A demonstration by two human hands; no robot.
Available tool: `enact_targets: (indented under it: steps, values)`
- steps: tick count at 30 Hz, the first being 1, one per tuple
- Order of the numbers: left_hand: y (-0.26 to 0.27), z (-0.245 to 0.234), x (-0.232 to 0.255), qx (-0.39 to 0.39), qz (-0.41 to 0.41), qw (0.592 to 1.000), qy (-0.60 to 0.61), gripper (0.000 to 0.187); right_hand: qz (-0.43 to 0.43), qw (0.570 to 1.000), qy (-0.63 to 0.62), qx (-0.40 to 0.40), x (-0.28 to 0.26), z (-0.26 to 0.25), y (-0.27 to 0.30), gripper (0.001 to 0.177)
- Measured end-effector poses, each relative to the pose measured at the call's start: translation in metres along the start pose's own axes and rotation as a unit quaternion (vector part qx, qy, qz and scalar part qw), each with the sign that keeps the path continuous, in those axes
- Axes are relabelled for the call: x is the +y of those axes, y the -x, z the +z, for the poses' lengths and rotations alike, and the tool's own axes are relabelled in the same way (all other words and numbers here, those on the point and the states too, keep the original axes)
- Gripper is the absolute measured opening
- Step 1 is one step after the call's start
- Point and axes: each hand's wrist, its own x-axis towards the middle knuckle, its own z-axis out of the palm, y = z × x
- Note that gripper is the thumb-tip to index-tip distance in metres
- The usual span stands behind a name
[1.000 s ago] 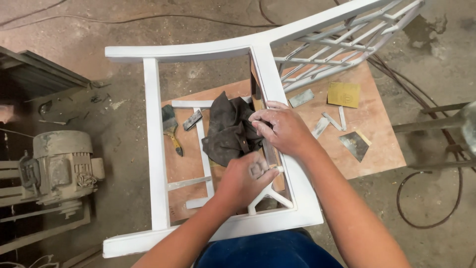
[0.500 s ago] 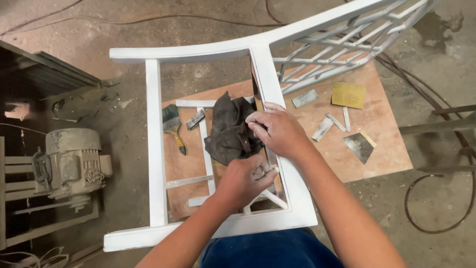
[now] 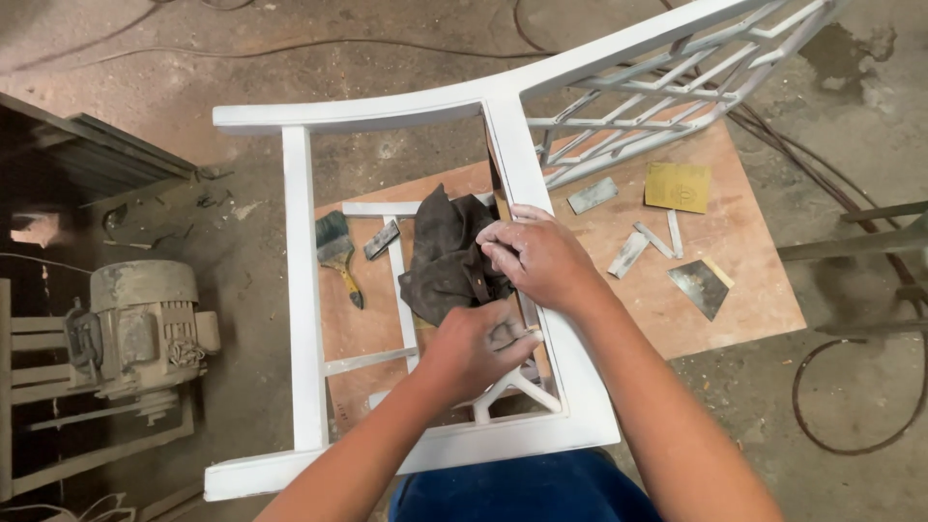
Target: Sanding and scraping a white painted chair frame to smooth the surface
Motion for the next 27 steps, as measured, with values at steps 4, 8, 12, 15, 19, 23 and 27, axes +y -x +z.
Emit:
enact_targets:
  steps: [4, 8, 12, 15, 19, 23, 27]
  values:
    - [-0.002, -0.028, 0.026, -0.071, 0.057, 0.993, -0.073, 0.021, -0.006, 1.0, -0.006, 0.007, -0.003, -0.004, 0.002, 0.023]
    - [0.008, -0.066, 0.042, -0.118, 0.033, 0.986, -0.114, 0.022, 0.01, 1.0, -0.006, -0.007, -0.002, -0.002, 0.002, 0.025]
    - [0.005, -0.08, 0.039, -0.174, 0.007, 0.977, -0.121, 0.013, 0.013, 1.0, -0.011, -0.001, -0.005, -0.006, 0.003, 0.023]
    - [-0.001, -0.084, 0.052, -0.246, 0.058, 0.953, -0.165, 0.012, 0.019, 1.0, -0.014, 0.0, -0.005, -0.005, 0.004, 0.023]
    - [-0.002, -0.078, 0.07, -0.285, 0.222, 0.883, -0.301, 0.019, 0.021, 1.0, -0.019, 0.0, -0.006, -0.006, 0.003, 0.024]
    - [-0.021, -0.063, 0.051, -0.257, 0.394, 0.792, -0.39, 0.017, 0.022, 0.999, -0.021, 0.011, -0.011, -0.012, 0.004, 0.025]
    - [-0.039, -0.063, 0.05, -0.21, 0.537, 0.733, -0.36, 0.007, 0.028, 0.999, -0.015, 0.007, -0.004, -0.007, 0.004, 0.025]
